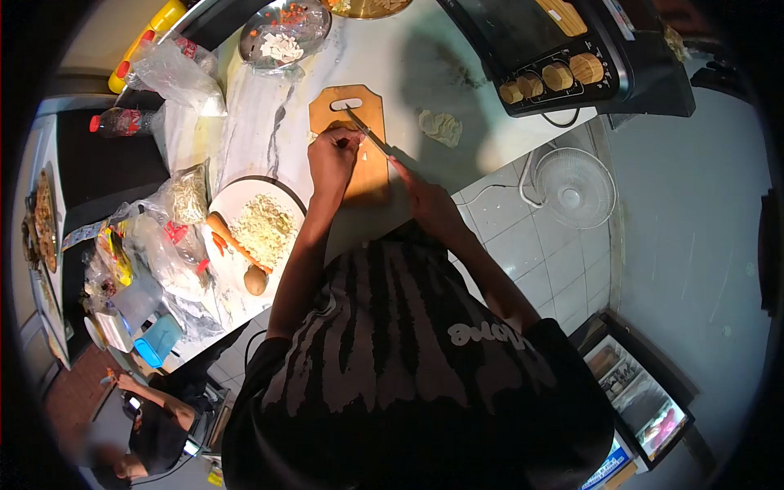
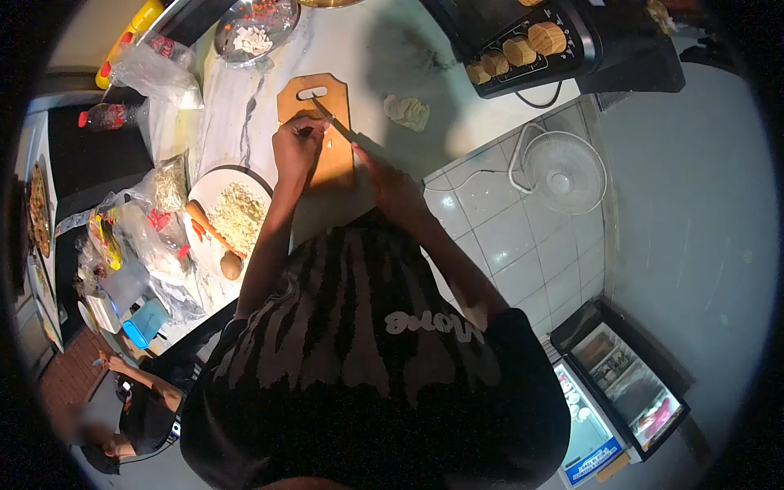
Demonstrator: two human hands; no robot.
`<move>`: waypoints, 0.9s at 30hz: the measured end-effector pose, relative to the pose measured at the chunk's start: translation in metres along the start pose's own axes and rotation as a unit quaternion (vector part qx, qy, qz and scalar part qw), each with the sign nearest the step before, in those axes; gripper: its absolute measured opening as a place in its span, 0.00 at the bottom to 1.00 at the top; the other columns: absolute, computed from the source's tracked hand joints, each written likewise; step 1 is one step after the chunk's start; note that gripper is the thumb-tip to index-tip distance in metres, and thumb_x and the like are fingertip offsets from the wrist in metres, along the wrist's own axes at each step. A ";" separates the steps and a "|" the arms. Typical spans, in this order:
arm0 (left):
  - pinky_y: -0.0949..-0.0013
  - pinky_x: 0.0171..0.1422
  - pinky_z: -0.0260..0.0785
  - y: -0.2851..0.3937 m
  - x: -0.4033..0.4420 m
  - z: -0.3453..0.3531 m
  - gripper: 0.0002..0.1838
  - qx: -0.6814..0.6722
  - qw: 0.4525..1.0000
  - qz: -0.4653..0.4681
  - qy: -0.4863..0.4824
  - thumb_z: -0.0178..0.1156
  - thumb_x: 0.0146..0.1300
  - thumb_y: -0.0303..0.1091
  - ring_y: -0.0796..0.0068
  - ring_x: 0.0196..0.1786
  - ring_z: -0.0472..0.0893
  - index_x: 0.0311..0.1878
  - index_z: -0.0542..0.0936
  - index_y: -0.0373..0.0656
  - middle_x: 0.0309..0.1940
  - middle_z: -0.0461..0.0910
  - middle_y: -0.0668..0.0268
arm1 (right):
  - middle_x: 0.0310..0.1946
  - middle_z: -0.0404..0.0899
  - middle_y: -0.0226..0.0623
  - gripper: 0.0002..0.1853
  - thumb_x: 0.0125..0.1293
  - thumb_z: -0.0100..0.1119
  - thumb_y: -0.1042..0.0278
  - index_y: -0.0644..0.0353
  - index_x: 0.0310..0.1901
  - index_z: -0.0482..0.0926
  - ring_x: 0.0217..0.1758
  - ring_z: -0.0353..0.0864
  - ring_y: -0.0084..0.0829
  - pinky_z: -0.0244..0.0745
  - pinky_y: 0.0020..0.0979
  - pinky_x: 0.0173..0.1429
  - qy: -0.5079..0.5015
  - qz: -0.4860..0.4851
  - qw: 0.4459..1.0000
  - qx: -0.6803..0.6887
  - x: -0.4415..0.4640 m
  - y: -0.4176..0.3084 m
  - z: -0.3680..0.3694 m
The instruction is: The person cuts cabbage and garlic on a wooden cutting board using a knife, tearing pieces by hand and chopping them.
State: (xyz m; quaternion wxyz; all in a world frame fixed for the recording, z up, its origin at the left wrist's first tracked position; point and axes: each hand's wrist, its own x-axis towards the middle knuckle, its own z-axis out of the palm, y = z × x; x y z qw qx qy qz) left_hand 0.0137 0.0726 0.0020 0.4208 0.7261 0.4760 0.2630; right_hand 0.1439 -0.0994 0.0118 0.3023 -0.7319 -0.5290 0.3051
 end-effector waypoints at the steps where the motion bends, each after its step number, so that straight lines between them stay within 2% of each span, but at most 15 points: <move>1: 0.67 0.39 0.75 -0.002 0.000 0.000 0.05 0.000 1.000 -0.003 -0.003 0.69 0.60 0.25 0.65 0.33 0.87 0.39 0.89 0.40 0.33 0.87 0.59 | 0.29 0.78 0.56 0.29 0.76 0.42 0.66 0.36 0.77 0.59 0.34 0.82 0.57 0.74 0.52 0.39 0.006 -0.014 1.000 0.025 0.001 -0.001 -0.001; 3: 0.71 0.40 0.75 -0.004 0.001 0.001 0.06 -0.005 1.000 0.016 0.005 0.71 0.60 0.28 0.72 0.34 0.87 0.40 0.89 0.40 0.34 0.88 0.60 | 0.29 0.78 0.57 0.29 0.75 0.42 0.66 0.36 0.77 0.58 0.33 0.82 0.58 0.74 0.53 0.38 0.013 -0.024 0.998 0.048 0.006 -0.001 0.000; 4: 0.71 0.40 0.75 -0.002 0.000 0.002 0.06 -0.009 1.000 0.016 0.002 0.71 0.60 0.28 0.72 0.34 0.87 0.40 0.89 0.40 0.34 0.88 0.60 | 0.29 0.79 0.57 0.30 0.75 0.43 0.66 0.36 0.77 0.58 0.32 0.82 0.58 0.73 0.53 0.37 -0.021 0.011 1.000 -0.020 0.014 0.000 0.001; 5: 0.71 0.41 0.76 0.000 -0.001 0.002 0.06 0.001 1.000 -0.004 0.006 0.71 0.60 0.28 0.71 0.34 0.87 0.40 0.89 0.40 0.34 0.88 0.59 | 0.29 0.79 0.57 0.30 0.75 0.43 0.67 0.36 0.77 0.58 0.31 0.82 0.58 0.73 0.53 0.36 -0.057 0.045 0.993 -0.088 0.015 0.000 0.000; 9: 0.67 0.41 0.77 0.008 -0.004 0.000 0.07 0.052 0.998 -0.005 0.021 0.70 0.62 0.31 0.63 0.36 0.88 0.41 0.89 0.40 0.36 0.88 0.56 | 0.30 0.79 0.57 0.30 0.74 0.44 0.67 0.37 0.76 0.59 0.34 0.83 0.57 0.73 0.53 0.38 -0.055 0.047 0.995 -0.072 0.000 -0.005 -0.002; 10: 0.62 0.41 0.76 0.009 -0.005 -0.001 0.06 0.053 0.998 0.026 0.022 0.66 0.64 0.30 0.55 0.34 0.85 0.40 0.88 0.38 0.35 0.85 0.54 | 0.29 0.79 0.57 0.29 0.75 0.44 0.67 0.37 0.76 0.60 0.34 0.83 0.57 0.73 0.53 0.39 -0.030 0.028 0.998 -0.044 -0.004 -0.006 -0.005; 13: 0.60 0.42 0.76 0.007 -0.006 -0.004 0.07 0.126 0.990 0.064 0.001 0.64 0.64 0.30 0.53 0.35 0.85 0.40 0.86 0.37 0.36 0.85 0.52 | 0.30 0.80 0.56 0.28 0.76 0.44 0.67 0.38 0.76 0.62 0.36 0.84 0.55 0.75 0.50 0.41 0.016 -0.014 1.000 -0.023 -0.005 -0.005 -0.004; 15: 0.59 0.42 0.76 0.006 -0.008 -0.008 0.08 0.106 0.992 0.071 0.002 0.63 0.64 0.30 0.52 0.34 0.85 0.43 0.86 0.37 0.35 0.84 0.51 | 0.32 0.80 0.55 0.27 0.76 0.44 0.67 0.39 0.75 0.64 0.37 0.85 0.52 0.76 0.49 0.43 0.036 -0.038 0.998 -0.026 0.001 -0.003 -0.003; 17: 0.58 0.43 0.76 0.006 -0.012 -0.013 0.09 0.088 0.993 0.077 -0.003 0.62 0.64 0.31 0.52 0.34 0.84 0.45 0.85 0.37 0.34 0.83 0.51 | 0.38 0.82 0.54 0.26 0.76 0.45 0.67 0.42 0.74 0.66 0.38 0.86 0.48 0.77 0.45 0.45 0.126 -0.169 0.978 -0.006 0.010 -0.001 -0.006; 18: 0.58 0.43 0.76 0.013 -0.014 -0.018 0.11 0.070 0.996 0.051 -0.013 0.63 0.63 0.29 0.53 0.34 0.84 0.48 0.84 0.38 0.33 0.83 0.52 | 0.38 0.82 0.54 0.26 0.76 0.45 0.67 0.42 0.74 0.66 0.38 0.86 0.48 0.77 0.45 0.45 0.125 -0.173 0.977 -0.005 0.010 -0.003 -0.010; 20: 0.58 0.43 0.76 0.018 -0.016 -0.023 0.14 0.051 0.998 0.024 -0.017 0.64 0.61 0.28 0.54 0.34 0.84 0.51 0.83 0.39 0.32 0.83 0.53 | 0.40 0.82 0.52 0.26 0.76 0.46 0.68 0.45 0.73 0.68 0.39 0.86 0.44 0.78 0.43 0.46 0.029 0.029 0.999 0.004 0.011 -0.006 -0.024; 21: 0.60 0.43 0.77 0.017 -0.015 -0.024 0.17 0.054 0.998 0.023 -0.022 0.67 0.60 0.30 0.57 0.34 0.85 0.54 0.83 0.42 0.33 0.84 0.55 | 0.40 0.82 0.52 0.26 0.76 0.46 0.68 0.45 0.73 0.68 0.39 0.86 0.44 0.78 0.43 0.46 0.026 0.022 0.999 0.003 0.014 -0.001 -0.027; 23: 0.62 0.44 0.78 0.017 -0.015 -0.027 0.21 0.061 0.998 0.018 -0.025 0.70 0.59 0.32 0.60 0.35 0.86 0.57 0.83 0.45 0.34 0.85 0.57 | 0.33 0.81 0.52 0.27 0.74 0.46 0.70 0.42 0.74 0.67 0.36 0.85 0.47 0.77 0.44 0.44 0.035 0.021 0.999 0.021 0.016 0.011 -0.024; 26: 0.63 0.43 0.77 0.015 -0.012 -0.023 0.20 0.077 0.995 0.057 -0.027 0.72 0.57 0.31 0.61 0.34 0.85 0.53 0.81 0.44 0.32 0.85 0.58 | 0.29 0.79 0.53 0.30 0.73 0.47 0.71 0.39 0.75 0.65 0.34 0.84 0.50 0.77 0.46 0.43 0.016 0.015 1.000 -0.020 0.018 0.015 -0.024; 27: 0.61 0.42 0.77 0.011 -0.011 -0.022 0.17 0.078 0.995 0.039 -0.041 0.72 0.56 0.31 0.60 0.34 0.85 0.48 0.79 0.43 0.31 0.84 0.58 | 0.29 0.79 0.53 0.30 0.73 0.47 0.71 0.39 0.75 0.65 0.34 0.84 0.50 0.77 0.46 0.43 0.016 0.016 1.000 -0.019 0.018 0.014 -0.024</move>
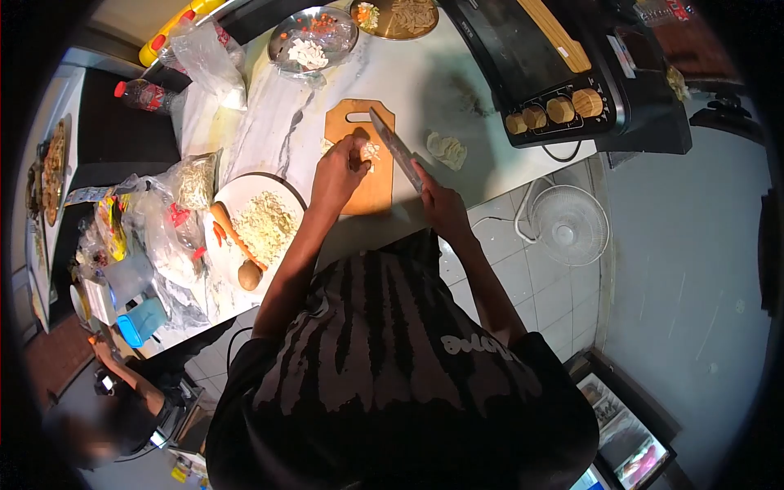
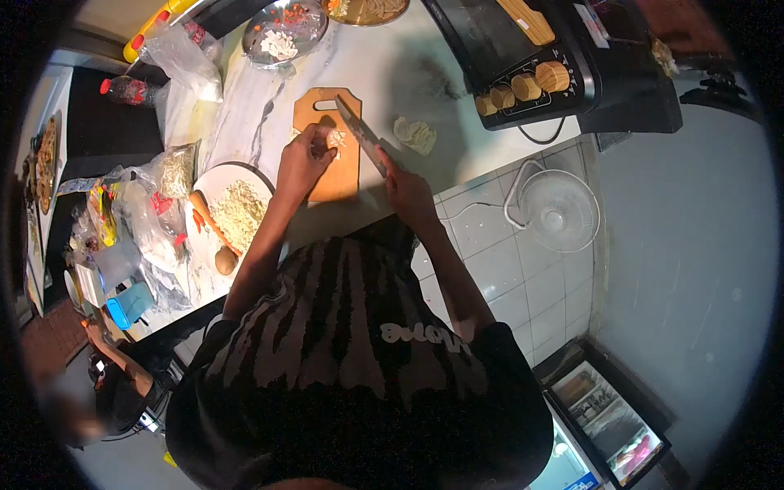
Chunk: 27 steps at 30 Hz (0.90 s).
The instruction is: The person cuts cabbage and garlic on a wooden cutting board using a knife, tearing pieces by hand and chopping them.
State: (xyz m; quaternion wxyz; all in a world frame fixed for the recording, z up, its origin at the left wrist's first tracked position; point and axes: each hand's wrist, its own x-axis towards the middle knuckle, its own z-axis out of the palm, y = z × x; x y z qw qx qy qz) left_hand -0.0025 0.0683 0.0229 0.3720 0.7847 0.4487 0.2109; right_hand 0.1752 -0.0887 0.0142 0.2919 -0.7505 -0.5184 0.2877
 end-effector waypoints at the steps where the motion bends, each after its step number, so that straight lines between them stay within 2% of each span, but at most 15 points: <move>1: 0.60 0.41 0.76 -0.003 0.001 0.003 0.14 -0.001 1.000 -0.018 -0.016 0.72 0.56 0.31 0.59 0.33 0.85 0.42 0.77 0.42 0.30 0.84 0.57 | 0.28 0.79 0.54 0.31 0.72 0.47 0.71 0.38 0.75 0.64 0.34 0.84 0.52 0.76 0.48 0.42 -0.014 0.015 1.000 -0.012 -0.001 -0.002 0.001; 5: 0.58 0.39 0.75 -0.002 -0.001 0.007 0.15 0.044 0.999 -0.004 0.001 0.71 0.56 0.30 0.56 0.32 0.84 0.33 0.70 0.41 0.28 0.82 0.55 | 0.29 0.78 0.57 0.32 0.71 0.48 0.71 0.35 0.76 0.63 0.33 0.82 0.55 0.76 0.52 0.41 -0.028 0.014 0.998 -0.047 -0.006 -0.008 0.009; 7: 0.56 0.38 0.73 -0.001 -0.001 0.011 0.10 0.006 1.000 -0.002 0.020 0.67 0.55 0.23 0.48 0.32 0.81 0.32 0.72 0.39 0.26 0.79 0.54 | 0.28 0.78 0.58 0.32 0.71 0.48 0.71 0.35 0.76 0.63 0.32 0.82 0.55 0.76 0.52 0.40 -0.045 0.025 0.997 -0.062 -0.010 -0.009 0.018; 9: 0.58 0.37 0.73 -0.002 -0.001 0.013 0.09 -0.001 1.000 -0.010 0.017 0.66 0.56 0.23 0.49 0.31 0.81 0.31 0.73 0.39 0.25 0.79 0.55 | 0.28 0.78 0.58 0.32 0.71 0.48 0.71 0.35 0.75 0.63 0.32 0.82 0.56 0.76 0.52 0.40 -0.058 0.034 0.995 -0.078 -0.012 -0.004 0.026; 12: 0.60 0.36 0.73 0.001 -0.006 0.014 0.08 -0.014 1.000 -0.015 0.018 0.66 0.57 0.22 0.51 0.29 0.83 0.30 0.74 0.39 0.24 0.80 0.56 | 0.26 0.80 0.58 0.34 0.72 0.47 0.67 0.31 0.77 0.56 0.32 0.83 0.60 0.78 0.57 0.39 -0.022 0.002 0.999 -0.045 -0.019 0.001 0.037; 16: 0.63 0.37 0.74 -0.004 -0.006 0.014 0.07 -0.066 0.996 0.004 0.054 0.65 0.58 0.21 0.58 0.30 0.85 0.30 0.74 0.39 0.25 0.82 0.56 | 0.32 0.80 0.61 0.30 0.73 0.45 0.69 0.38 0.75 0.64 0.37 0.83 0.58 0.78 0.51 0.42 -0.008 -0.020 0.997 0.075 -0.013 -0.001 0.032; 18: 0.64 0.37 0.75 -0.013 -0.009 0.012 0.06 -0.073 0.995 0.016 0.064 0.64 0.59 0.21 0.58 0.32 0.86 0.33 0.75 0.39 0.30 0.84 0.56 | 0.34 0.80 0.61 0.29 0.73 0.44 0.70 0.40 0.74 0.66 0.37 0.84 0.56 0.78 0.48 0.42 0.002 -0.061 0.993 0.100 -0.010 0.008 0.031; 20: 0.64 0.36 0.76 -0.017 -0.015 0.009 0.06 -0.167 0.979 0.067 0.096 0.64 0.60 0.22 0.56 0.31 0.85 0.37 0.76 0.38 0.33 0.85 0.55 | 0.45 0.81 0.44 0.29 0.74 0.43 0.73 0.47 0.76 0.64 0.34 0.75 0.25 0.74 0.30 0.44 -0.037 -0.082 0.986 0.138 -0.007 0.022 0.034; 21: 0.60 0.42 0.77 -0.013 -0.020 0.002 0.08 -0.193 0.978 0.032 0.071 0.66 0.61 0.27 0.54 0.39 0.85 0.41 0.77 0.39 0.40 0.84 0.54 | 0.45 0.81 0.44 0.29 0.74 0.43 0.73 0.47 0.76 0.64 0.34 0.75 0.25 0.74 0.30 0.44 -0.046 -0.091 0.986 0.134 -0.008 0.019 0.029; 22: 0.60 0.42 0.77 -0.004 -0.027 -0.009 0.08 -0.195 0.977 0.027 0.084 0.66 0.61 0.27 0.54 0.39 0.85 0.41 0.77 0.39 0.40 0.84 0.54 | 0.46 0.80 0.40 0.28 0.76 0.42 0.72 0.46 0.76 0.64 0.33 0.73 0.22 0.73 0.28 0.43 -0.095 -0.022 0.984 0.152 -0.008 0.012 0.022; 23: 0.59 0.46 0.76 0.002 -0.042 -0.024 0.10 -0.107 0.986 0.063 0.109 0.67 0.61 0.30 0.55 0.44 0.83 0.44 0.77 0.40 0.42 0.81 0.55 | 0.48 0.78 0.35 0.27 0.78 0.40 0.71 0.46 0.76 0.64 0.33 0.70 0.20 0.72 0.26 0.42 -0.154 0.042 0.974 0.160 -0.005 0.001 0.019; 24: 0.57 0.49 0.75 0.006 -0.052 -0.031 0.13 -0.014 0.988 0.101 0.119 0.68 0.61 0.32 0.56 0.48 0.81 0.46 0.78 0.41 0.43 0.79 0.55 | 0.48 0.78 0.35 0.27 0.78 0.40 0.71 0.46 0.76 0.64 0.33 0.70 0.20 0.72 0.26 0.42 -0.166 0.035 0.973 0.154 -0.005 -0.007 0.018; 25: 0.55 0.52 0.68 0.003 -0.065 -0.037 0.25 0.004 0.989 0.121 0.090 0.67 0.64 0.44 0.57 0.49 0.73 0.62 0.77 0.48 0.42 0.71 0.57 | 0.42 0.79 0.39 0.27 0.77 0.40 0.71 0.43 0.76 0.64 0.30 0.71 0.22 0.73 0.29 0.42 -0.177 0.028 0.968 0.174 -0.005 -0.016 0.018; 26: 0.55 0.52 0.68 0.003 -0.081 -0.042 0.25 0.005 0.989 0.111 0.100 0.67 0.64 0.44 0.57 0.49 0.73 0.62 0.77 0.48 0.42 0.71 0.57 | 0.36 0.80 0.43 0.28 0.77 0.40 0.70 0.40 0.76 0.64 0.28 0.71 0.24 0.74 0.31 0.42 -0.188 0.023 0.962 0.195 -0.005 -0.026 0.019; 27: 0.56 0.53 0.65 0.010 -0.099 -0.051 0.30 0.087 0.989 0.102 0.058 0.65 0.65 0.51 0.56 0.47 0.70 0.68 0.74 0.52 0.41 0.70 0.56 | 0.36 0.80 0.43 0.28 0.77 0.40 0.70 0.40 0.76 0.64 0.28 0.71 0.24 0.74 0.31 0.42 -0.200 0.018 0.961 0.192 -0.004 -0.041 0.016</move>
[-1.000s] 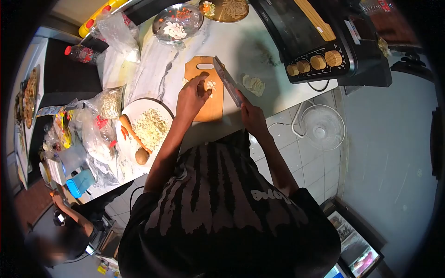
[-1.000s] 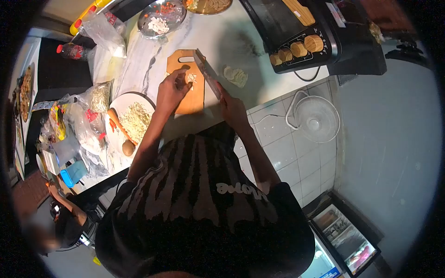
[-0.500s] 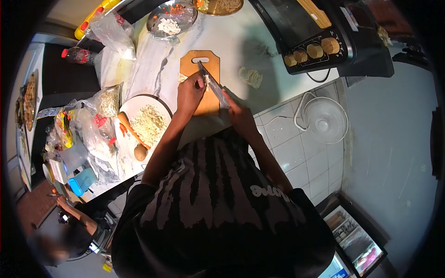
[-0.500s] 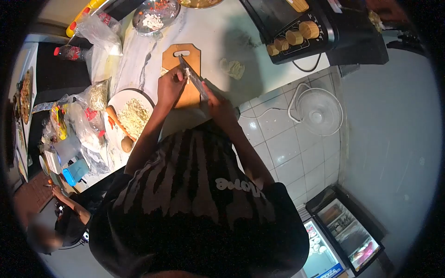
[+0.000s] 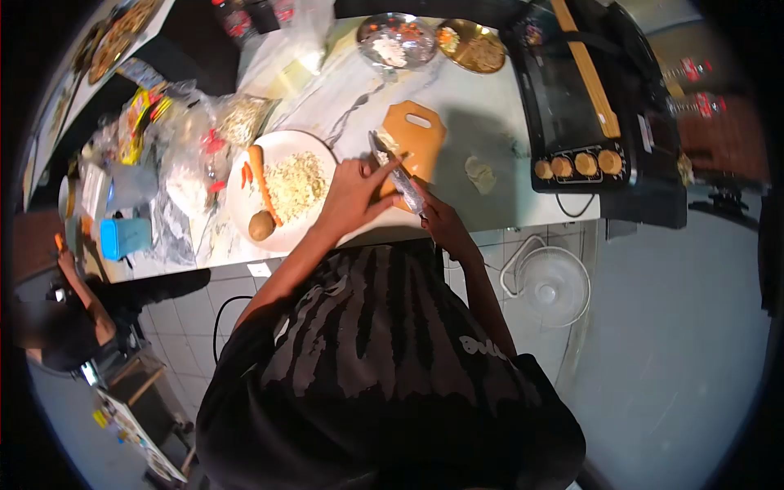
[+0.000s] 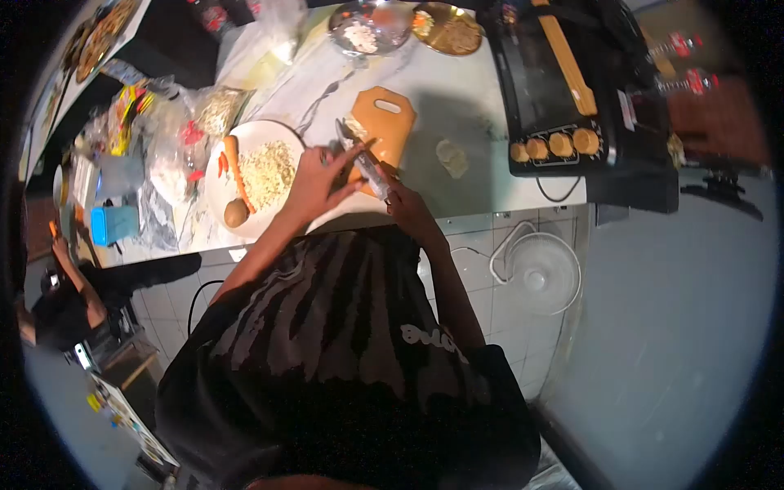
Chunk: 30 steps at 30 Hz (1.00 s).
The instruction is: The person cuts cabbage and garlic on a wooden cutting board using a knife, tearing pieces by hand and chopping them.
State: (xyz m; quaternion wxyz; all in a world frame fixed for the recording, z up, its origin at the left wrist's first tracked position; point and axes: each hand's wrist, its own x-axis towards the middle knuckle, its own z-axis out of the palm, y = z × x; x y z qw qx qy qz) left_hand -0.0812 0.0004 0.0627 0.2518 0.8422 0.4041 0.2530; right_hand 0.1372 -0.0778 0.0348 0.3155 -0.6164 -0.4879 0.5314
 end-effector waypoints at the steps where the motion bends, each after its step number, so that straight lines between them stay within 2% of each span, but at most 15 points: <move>1: 0.56 0.54 0.62 0.004 -0.012 -0.008 0.35 0.076 0.996 -0.001 -0.052 0.63 0.66 0.57 0.55 0.46 0.67 0.73 0.71 0.56 0.41 0.69 0.54 | 0.35 0.76 0.37 0.27 0.79 0.39 0.70 0.41 0.77 0.64 0.29 0.68 0.20 0.71 0.27 0.39 -0.048 0.036 0.998 -0.015 0.001 -0.020 0.003; 2: 0.58 0.52 0.57 -0.010 -0.031 0.002 0.41 0.097 0.994 -0.002 -0.042 0.56 0.66 0.66 0.56 0.42 0.64 0.79 0.62 0.65 0.38 0.66 0.57 | 0.34 0.73 0.30 0.26 0.80 0.37 0.69 0.43 0.77 0.64 0.30 0.64 0.16 0.69 0.23 0.37 -0.095 0.074 0.992 -0.030 0.002 -0.031 0.008; 3: 0.58 0.52 0.57 -0.014 -0.044 0.000 0.41 0.098 0.994 -0.013 -0.039 0.56 0.66 0.66 0.56 0.42 0.64 0.79 0.62 0.65 0.38 0.66 0.57 | 0.34 0.73 0.30 0.26 0.80 0.37 0.69 0.43 0.77 0.64 0.30 0.64 0.16 0.69 0.23 0.37 -0.106 0.074 0.991 -0.032 0.007 -0.035 0.015; 5: 0.55 0.53 0.57 -0.019 -0.067 -0.003 0.41 0.136 0.989 -0.062 -0.019 0.55 0.66 0.68 0.55 0.42 0.64 0.79 0.61 0.66 0.38 0.67 0.56 | 0.38 0.77 0.42 0.27 0.77 0.40 0.73 0.44 0.75 0.66 0.33 0.72 0.24 0.74 0.30 0.45 -0.148 0.006 0.988 -0.045 0.016 -0.038 0.031; 9: 0.55 0.52 0.56 -0.031 -0.091 -0.006 0.45 0.223 0.960 -0.163 0.053 0.56 0.62 0.72 0.55 0.41 0.65 0.80 0.60 0.69 0.37 0.67 0.55 | 0.39 0.79 0.46 0.27 0.77 0.40 0.73 0.46 0.75 0.66 0.35 0.75 0.27 0.74 0.32 0.47 -0.170 -0.067 0.979 -0.089 0.026 -0.038 0.057; 11: 0.56 0.52 0.56 -0.038 -0.098 -0.010 0.47 0.221 0.955 -0.191 0.040 0.59 0.59 0.73 0.55 0.40 0.63 0.79 0.62 0.66 0.38 0.66 0.56 | 0.37 0.80 0.52 0.27 0.76 0.42 0.72 0.45 0.75 0.66 0.35 0.80 0.37 0.75 0.36 0.46 -0.166 -0.081 0.978 -0.101 0.025 -0.036 0.068; 12: 0.56 0.52 0.55 -0.042 -0.100 -0.010 0.48 0.226 0.950 -0.210 0.046 0.58 0.58 0.74 0.55 0.40 0.63 0.79 0.62 0.66 0.38 0.66 0.55 | 0.37 0.80 0.52 0.27 0.76 0.42 0.72 0.45 0.75 0.66 0.35 0.80 0.37 0.75 0.36 0.46 -0.172 -0.074 0.977 -0.100 0.023 -0.038 0.070; 14: 0.56 0.52 0.55 -0.053 -0.103 -0.009 0.51 0.247 0.939 -0.231 0.063 0.57 0.57 0.77 0.54 0.40 0.63 0.80 0.60 0.62 0.38 0.66 0.54 | 0.35 0.80 0.59 0.27 0.75 0.43 0.71 0.43 0.74 0.66 0.36 0.83 0.50 0.77 0.41 0.46 -0.181 -0.055 0.966 -0.174 0.024 -0.045 0.068; 15: 0.56 0.52 0.55 -0.053 -0.103 -0.009 0.51 0.244 0.939 -0.234 0.062 0.57 0.57 0.77 0.54 0.40 0.63 0.80 0.60 0.62 0.38 0.66 0.54 | 0.35 0.80 0.59 0.27 0.75 0.43 0.71 0.43 0.74 0.66 0.36 0.83 0.50 0.77 0.41 0.46 -0.184 -0.051 0.966 -0.175 0.022 -0.047 0.068; 18: 0.51 0.55 0.55 -0.054 -0.099 -0.012 0.57 0.252 0.926 -0.267 0.088 0.57 0.56 0.78 0.54 0.40 0.64 0.80 0.60 0.48 0.39 0.69 0.51 | 0.32 0.79 0.61 0.28 0.74 0.44 0.69 0.41 0.75 0.65 0.36 0.82 0.58 0.76 0.48 0.44 -0.182 -0.050 0.959 -0.211 0.018 -0.049 0.064; 24: 0.51 0.57 0.55 -0.046 -0.087 -0.015 0.55 0.191 0.938 -0.259 0.126 0.59 0.59 0.73 0.51 0.44 0.64 0.81 0.56 0.49 0.45 0.68 0.46 | 0.33 0.79 0.61 0.28 0.75 0.44 0.68 0.40 0.75 0.65 0.35 0.81 0.59 0.75 0.52 0.43 -0.088 -0.172 0.956 -0.219 -0.005 -0.056 0.034; 26: 0.48 0.62 0.56 -0.032 -0.073 -0.022 0.51 0.118 0.952 -0.266 0.093 0.60 0.62 0.68 0.47 0.50 0.65 0.81 0.57 0.50 0.49 0.69 0.44 | 0.32 0.80 0.60 0.28 0.74 0.45 0.69 0.39 0.75 0.64 0.34 0.81 0.59 0.75 0.54 0.40 -0.035 -0.051 0.963 -0.263 -0.014 -0.064 0.018; 27: 0.48 0.62 0.56 -0.029 -0.061 -0.018 0.51 0.116 0.955 -0.256 0.092 0.60 0.62 0.68 0.47 0.50 0.65 0.81 0.57 0.50 0.49 0.69 0.44 | 0.32 0.80 0.60 0.28 0.74 0.45 0.69 0.39 0.75 0.64 0.34 0.81 0.59 0.75 0.54 0.40 -0.025 -0.051 0.963 -0.263 -0.016 -0.060 0.008; 29: 0.45 0.67 0.54 -0.026 -0.035 -0.011 0.48 0.070 0.987 -0.081 0.121 0.61 0.63 0.65 0.46 0.57 0.66 0.80 0.59 0.49 0.56 0.70 0.45 | 0.30 0.79 0.59 0.29 0.73 0.45 0.70 0.40 0.75 0.64 0.32 0.81 0.59 0.74 0.56 0.38 -0.029 -0.030 0.960 -0.276 -0.017 -0.044 -0.005; 30: 0.41 0.76 0.47 -0.020 -0.026 -0.011 0.50 0.072 0.993 -0.060 0.077 0.59 0.63 0.66 0.43 0.70 0.62 0.80 0.57 0.46 0.69 0.66 0.47 | 0.30 0.79 0.59 0.29 0.73 0.45 0.70 0.40 0.75 0.64 0.32 0.81 0.59 0.74 0.56 0.38 -0.023 -0.026 0.961 -0.273 -0.020 -0.031 -0.002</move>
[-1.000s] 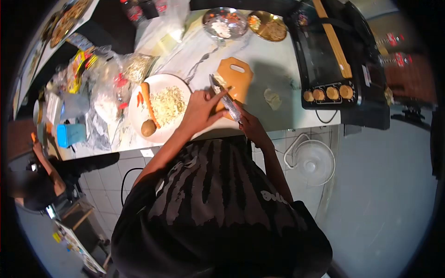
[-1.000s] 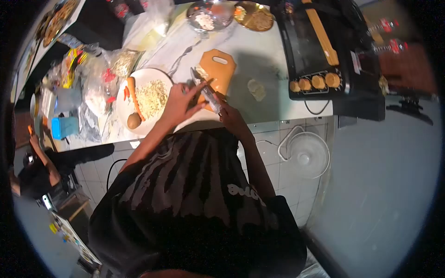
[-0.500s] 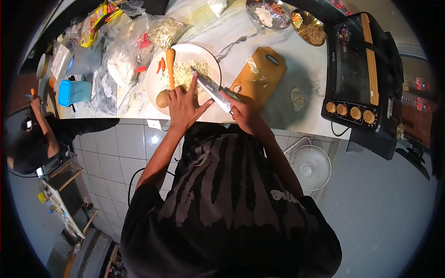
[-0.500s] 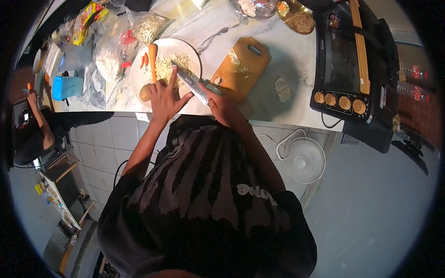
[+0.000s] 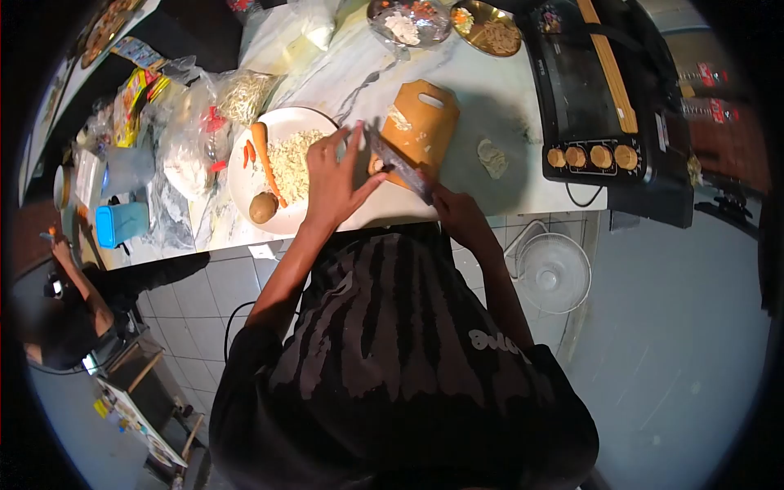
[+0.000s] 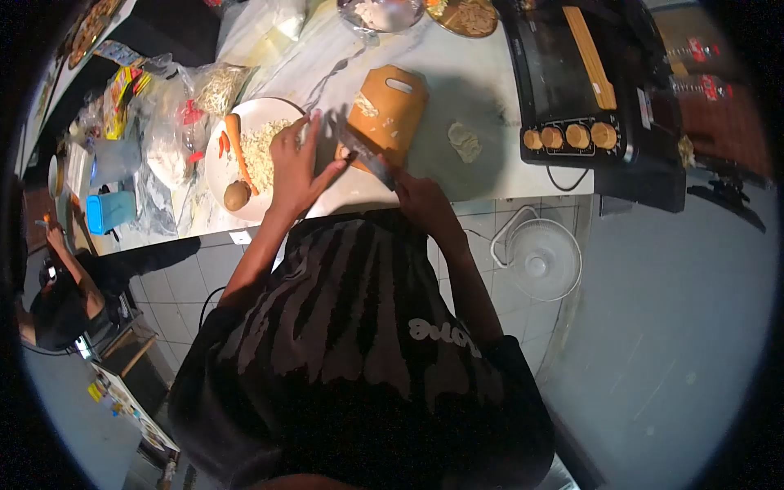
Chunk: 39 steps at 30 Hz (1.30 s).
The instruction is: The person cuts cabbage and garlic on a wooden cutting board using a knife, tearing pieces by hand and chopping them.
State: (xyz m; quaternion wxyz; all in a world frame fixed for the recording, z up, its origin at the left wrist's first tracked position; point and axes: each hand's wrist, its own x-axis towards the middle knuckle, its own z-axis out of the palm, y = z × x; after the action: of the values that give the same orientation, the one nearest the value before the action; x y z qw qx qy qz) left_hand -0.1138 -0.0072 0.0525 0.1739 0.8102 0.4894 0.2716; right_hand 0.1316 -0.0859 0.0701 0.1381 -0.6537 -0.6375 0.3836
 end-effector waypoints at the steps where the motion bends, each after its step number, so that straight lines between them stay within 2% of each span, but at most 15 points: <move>1: 0.41 0.76 0.47 0.002 0.000 0.001 0.50 -0.001 1.000 0.007 -0.001 0.59 0.63 0.66 0.43 0.70 0.62 0.80 0.57 0.46 0.69 0.66 0.47 | 0.31 0.79 0.59 0.29 0.73 0.46 0.69 0.40 0.75 0.64 0.33 0.81 0.59 0.75 0.54 0.39 -0.012 -0.047 0.998 0.028 0.002 0.006 0.008; 3: 0.37 0.80 0.38 0.002 -0.009 0.009 0.53 0.089 0.991 0.079 -0.067 0.58 0.62 0.68 0.41 0.78 0.54 0.81 0.54 0.44 0.77 0.58 0.52 | 0.35 0.81 0.57 0.29 0.72 0.46 0.70 0.42 0.75 0.65 0.36 0.83 0.56 0.78 0.46 0.44 -0.075 -0.097 0.990 0.067 0.010 0.005 0.009; 5: 0.35 0.81 0.24 -0.017 -0.031 0.010 0.55 0.116 0.989 0.012 -0.089 0.53 0.63 0.72 0.44 0.83 0.43 0.82 0.49 0.43 0.82 0.48 0.55 | 0.36 0.81 0.56 0.31 0.70 0.47 0.72 0.42 0.75 0.64 0.38 0.83 0.54 0.77 0.42 0.47 -0.090 -0.119 0.982 0.117 0.017 -0.012 0.019; 7: 0.34 0.81 0.22 -0.040 -0.045 0.003 0.54 0.138 0.986 -0.080 -0.049 0.50 0.65 0.72 0.42 0.83 0.41 0.81 0.49 0.41 0.82 0.47 0.55 | 0.35 0.81 0.55 0.33 0.69 0.49 0.74 0.42 0.75 0.64 0.38 0.84 0.51 0.76 0.42 0.47 -0.052 -0.213 0.966 0.137 0.029 -0.009 0.042; 9: 0.33 0.80 0.21 -0.062 -0.042 -0.004 0.53 0.219 0.966 -0.139 -0.004 0.47 0.68 0.71 0.43 0.84 0.37 0.81 0.48 0.40 0.82 0.46 0.54 | 0.35 0.81 0.54 0.33 0.68 0.50 0.75 0.41 0.75 0.64 0.37 0.84 0.51 0.76 0.43 0.45 -0.097 -0.170 0.972 0.131 0.022 -0.009 0.035; 10: 0.34 0.81 0.29 -0.065 -0.035 -0.008 0.51 0.222 0.966 -0.126 0.035 0.53 0.67 0.68 0.40 0.83 0.40 0.80 0.53 0.37 0.79 0.52 0.46 | 0.34 0.81 0.54 0.33 0.69 0.50 0.74 0.42 0.75 0.65 0.36 0.83 0.52 0.76 0.45 0.43 -0.078 -0.124 0.981 0.124 0.018 -0.008 0.030; 13: 0.39 0.79 0.43 -0.041 -0.004 -0.013 0.45 0.087 0.991 -0.077 0.064 0.61 0.67 0.58 0.38 0.77 0.54 0.77 0.60 0.36 0.73 0.62 0.43 | 0.28 0.79 0.54 0.31 0.71 0.50 0.71 0.43 0.75 0.64 0.31 0.81 0.56 0.72 0.51 0.38 0.023 -0.070 0.993 0.088 0.004 0.027 0.029; 15: 0.52 0.62 0.70 -0.015 0.013 0.000 0.30 -0.044 0.995 -0.085 0.028 0.69 0.63 0.43 0.46 0.53 0.78 0.64 0.76 0.36 0.49 0.80 0.47 | 0.28 0.80 0.55 0.30 0.73 0.49 0.67 0.45 0.76 0.63 0.32 0.81 0.58 0.72 0.53 0.37 0.164 0.044 0.982 0.083 -0.001 0.037 0.017; 17: 0.54 0.54 0.75 -0.012 0.019 0.029 0.19 -0.055 0.993 -0.094 -0.038 0.68 0.63 0.39 0.49 0.47 0.81 0.52 0.83 0.37 0.39 0.83 0.51 | 0.31 0.80 0.56 0.29 0.74 0.48 0.69 0.44 0.76 0.63 0.32 0.82 0.55 0.74 0.47 0.38 0.191 0.059 0.978 0.055 -0.008 0.052 0.016; 21: 0.56 0.50 0.76 -0.001 0.037 0.056 0.10 -0.066 0.993 -0.068 -0.065 0.67 0.60 0.34 0.54 0.45 0.82 0.43 0.86 0.39 0.38 0.83 0.56 | 0.34 0.80 0.58 0.27 0.76 0.48 0.68 0.43 0.75 0.64 0.33 0.82 0.53 0.76 0.41 0.40 0.260 0.029 0.965 0.030 -0.019 0.060 0.037; 27: 0.55 0.50 0.76 -0.002 0.058 0.092 0.09 -0.101 0.993 0.002 -0.064 0.66 0.62 0.34 0.52 0.45 0.83 0.43 0.87 0.41 0.38 0.84 0.55 | 0.36 0.80 0.58 0.30 0.77 0.48 0.64 0.41 0.78 0.58 0.37 0.83 0.54 0.75 0.50 0.42 0.130 0.202 0.968 0.067 -0.023 0.029 0.052; 32: 0.57 0.51 0.76 -0.001 0.065 0.086 0.10 -0.168 0.985 0.006 -0.045 0.65 0.61 0.29 0.53 0.45 0.82 0.45 0.86 0.39 0.40 0.84 0.55 | 0.58 0.76 0.63 0.28 0.77 0.44 0.62 0.49 0.77 0.59 0.58 0.78 0.61 0.75 0.52 0.60 0.222 0.031 0.971 0.080 0.002 0.038 0.071; 35: 0.55 0.56 0.73 -0.023 0.061 0.066 0.14 -0.098 0.993 -0.022 0.067 0.64 0.60 0.28 0.49 0.50 0.80 0.50 0.85 0.39 0.45 0.83 0.51 | 0.66 0.72 0.58 0.29 0.77 0.48 0.66 0.51 0.77 0.60 0.63 0.76 0.57 0.71 0.45 0.64 0.229 0.059 0.966 0.109 -0.002 0.039 0.063; 37: 0.53 0.60 0.71 -0.037 0.062 0.059 0.17 -0.054 0.994 -0.085 0.028 0.64 0.59 0.27 0.48 0.52 0.78 0.53 0.84 0.37 0.47 0.82 0.51 | 0.66 0.72 0.58 0.29 0.76 0.48 0.67 0.51 0.77 0.60 0.63 0.77 0.56 0.72 0.45 0.64 0.236 0.053 0.963 0.115 -0.004 0.043 0.057; 39: 0.54 0.58 0.73 -0.047 0.063 0.060 0.15 -0.045 0.999 -0.020 0.016 0.65 0.59 0.27 0.49 0.49 0.79 0.50 0.85 0.36 0.44 0.82 0.51 | 0.66 0.72 0.58 0.28 0.76 0.48 0.67 0.52 0.77 0.60 0.63 0.77 0.55 0.72 0.44 0.64 0.245 0.044 0.961 0.118 0.000 0.050 0.050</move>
State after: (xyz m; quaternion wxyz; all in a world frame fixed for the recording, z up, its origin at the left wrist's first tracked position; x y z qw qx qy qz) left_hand -0.0864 0.0693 -0.0036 0.2077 0.7871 0.4953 0.3033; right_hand 0.1344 -0.1088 0.0031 0.3494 -0.7338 -0.5053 0.2902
